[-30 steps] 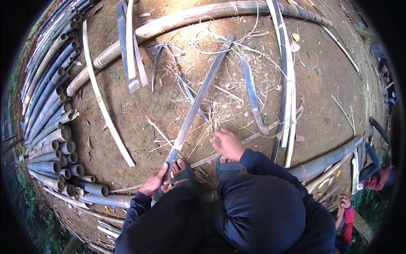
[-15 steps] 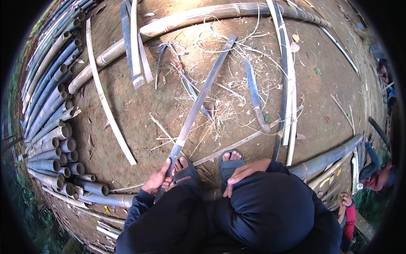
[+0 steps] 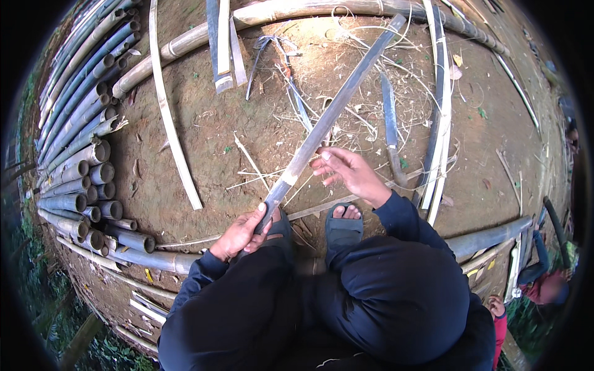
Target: The person strips layers from a length of bamboo using a knife while sitting on the ground, periodically flipping the bamboo over to work on the other side.
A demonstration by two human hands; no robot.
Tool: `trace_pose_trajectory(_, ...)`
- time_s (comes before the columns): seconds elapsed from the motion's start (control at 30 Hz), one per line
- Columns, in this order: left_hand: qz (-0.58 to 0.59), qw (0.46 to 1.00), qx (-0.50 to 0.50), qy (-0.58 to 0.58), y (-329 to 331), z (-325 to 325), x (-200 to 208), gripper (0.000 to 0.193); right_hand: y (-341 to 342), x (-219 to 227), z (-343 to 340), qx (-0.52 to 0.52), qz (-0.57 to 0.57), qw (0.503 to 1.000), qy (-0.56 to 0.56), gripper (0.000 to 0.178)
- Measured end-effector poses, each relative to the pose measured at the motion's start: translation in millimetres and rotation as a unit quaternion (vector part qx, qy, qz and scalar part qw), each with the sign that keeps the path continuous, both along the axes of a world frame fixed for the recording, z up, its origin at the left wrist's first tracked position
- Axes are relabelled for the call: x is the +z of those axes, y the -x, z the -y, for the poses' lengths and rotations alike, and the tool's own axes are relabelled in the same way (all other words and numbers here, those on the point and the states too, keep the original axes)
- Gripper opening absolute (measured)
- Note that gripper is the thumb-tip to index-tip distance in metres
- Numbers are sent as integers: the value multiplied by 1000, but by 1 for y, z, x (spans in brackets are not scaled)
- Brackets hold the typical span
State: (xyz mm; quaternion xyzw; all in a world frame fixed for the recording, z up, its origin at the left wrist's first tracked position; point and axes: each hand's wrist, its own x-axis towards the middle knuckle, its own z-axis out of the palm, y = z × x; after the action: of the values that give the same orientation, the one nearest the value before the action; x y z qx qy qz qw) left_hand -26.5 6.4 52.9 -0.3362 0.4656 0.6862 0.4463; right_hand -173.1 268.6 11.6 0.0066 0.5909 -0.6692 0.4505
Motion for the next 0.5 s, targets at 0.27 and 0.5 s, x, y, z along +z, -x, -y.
trace_pose_trajectory(0.27,23,998,-39,-46,12,3,0,55,8,-7,21,-111,100,985,87,35)
trace_pose_trajectory(0.5,-186,949,-149,206,-24,7,-29,49,0,-25,18,-222,108,969,-6,40)
